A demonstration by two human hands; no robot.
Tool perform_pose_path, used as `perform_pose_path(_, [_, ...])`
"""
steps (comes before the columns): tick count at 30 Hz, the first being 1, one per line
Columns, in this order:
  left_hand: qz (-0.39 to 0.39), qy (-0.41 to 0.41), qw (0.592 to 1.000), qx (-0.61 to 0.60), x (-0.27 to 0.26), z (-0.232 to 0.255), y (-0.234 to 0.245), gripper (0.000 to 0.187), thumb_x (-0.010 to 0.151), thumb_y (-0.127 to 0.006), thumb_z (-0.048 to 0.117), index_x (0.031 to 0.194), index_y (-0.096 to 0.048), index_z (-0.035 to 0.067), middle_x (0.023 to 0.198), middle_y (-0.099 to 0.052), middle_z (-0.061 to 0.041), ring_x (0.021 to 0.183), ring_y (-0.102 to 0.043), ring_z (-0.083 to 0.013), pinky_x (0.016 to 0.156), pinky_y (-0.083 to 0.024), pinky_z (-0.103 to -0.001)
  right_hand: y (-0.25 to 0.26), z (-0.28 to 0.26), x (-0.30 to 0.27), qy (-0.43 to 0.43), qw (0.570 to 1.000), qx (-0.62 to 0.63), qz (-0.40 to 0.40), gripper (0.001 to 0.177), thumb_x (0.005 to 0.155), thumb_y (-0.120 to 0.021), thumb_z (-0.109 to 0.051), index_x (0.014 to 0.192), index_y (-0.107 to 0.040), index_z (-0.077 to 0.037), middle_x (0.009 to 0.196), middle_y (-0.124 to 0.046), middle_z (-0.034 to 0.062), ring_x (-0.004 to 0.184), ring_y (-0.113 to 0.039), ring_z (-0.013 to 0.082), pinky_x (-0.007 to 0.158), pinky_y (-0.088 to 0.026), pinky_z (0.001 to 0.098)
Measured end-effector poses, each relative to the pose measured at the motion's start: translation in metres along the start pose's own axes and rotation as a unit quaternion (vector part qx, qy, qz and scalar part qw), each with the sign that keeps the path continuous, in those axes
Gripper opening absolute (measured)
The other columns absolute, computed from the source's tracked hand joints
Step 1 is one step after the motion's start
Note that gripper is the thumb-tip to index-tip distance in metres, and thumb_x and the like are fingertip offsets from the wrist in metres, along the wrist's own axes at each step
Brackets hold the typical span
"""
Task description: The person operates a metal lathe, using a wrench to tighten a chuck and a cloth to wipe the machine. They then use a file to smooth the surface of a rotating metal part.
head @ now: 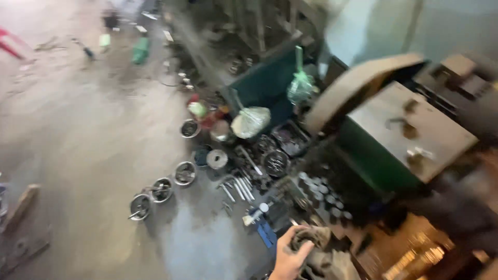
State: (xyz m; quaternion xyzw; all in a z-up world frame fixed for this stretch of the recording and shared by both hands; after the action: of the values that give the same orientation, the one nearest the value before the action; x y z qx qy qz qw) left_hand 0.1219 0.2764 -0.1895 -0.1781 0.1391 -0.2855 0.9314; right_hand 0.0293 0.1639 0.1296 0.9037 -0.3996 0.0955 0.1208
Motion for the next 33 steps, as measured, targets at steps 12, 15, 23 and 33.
perform_pose_path(12, [0.055,-0.209,0.935,0.282,0.113,0.077,-0.067,0.041,0.092,-0.067,0.010,0.129,-0.057,-0.004,0.120,-0.067,-0.017,0.111,-0.066,-0.0278,0.099,-0.051,-0.037,0.028,0.339,-0.030,-0.140,0.978,-0.155,0.025,0.056,0.071,-0.062,-0.009,0.127,-0.062,0.002,0.125,-0.069,0.0189,0.119,-0.065,0.0352,0.103,-0.048,0.0403])
perform_pose_path(15, [0.075,-0.210,0.906,0.359,0.159,0.061,-0.065,0.050,0.100,-0.064,0.018,0.141,-0.049,-0.006,0.139,-0.054,-0.025,0.126,-0.054,-0.0389,0.109,-0.042,-0.041,0.000,0.348,0.021,-0.262,0.912,-0.307,-0.076,0.056,0.085,-0.071,-0.023,0.133,-0.054,0.000,0.127,-0.065,0.0256,0.119,-0.064,0.0427,0.101,-0.053,0.0445])
perform_pose_path(23, [-0.002,-0.386,0.740,0.550,0.145,0.016,-0.080,0.050,0.095,-0.065,0.017,0.140,-0.056,0.000,0.154,-0.045,-0.029,0.146,-0.040,-0.0443,0.118,-0.030,-0.061,-0.036,0.339,0.069,-0.156,0.853,-0.458,-0.199,0.070,0.093,-0.057,-0.013,0.159,-0.032,-0.011,0.146,-0.047,0.0239,0.124,-0.056,0.0424,0.092,-0.055,0.0491])
perform_pose_path(33, [-0.075,-0.405,0.648,0.641,0.109,0.017,-0.113,0.041,0.088,-0.072,0.025,0.125,-0.069,0.008,0.148,-0.055,-0.026,0.139,-0.047,-0.0521,0.116,-0.037,-0.064,0.113,0.271,0.010,-0.071,0.962,-0.261,-0.044,0.061,0.091,-0.067,-0.016,0.147,-0.046,-0.004,0.138,-0.060,0.0249,0.118,-0.062,0.0420,0.098,-0.053,0.0486])
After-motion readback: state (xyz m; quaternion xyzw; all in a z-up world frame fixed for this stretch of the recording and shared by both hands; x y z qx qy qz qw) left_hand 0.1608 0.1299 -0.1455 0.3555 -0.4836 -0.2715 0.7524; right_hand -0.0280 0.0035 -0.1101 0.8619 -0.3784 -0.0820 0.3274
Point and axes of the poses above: each hand's wrist, its own x-axis towards the middle knuckle, its own y-axis out of the back of the hand, z = x × y, the point moved 5 cm from there along x, towards the middle knuckle
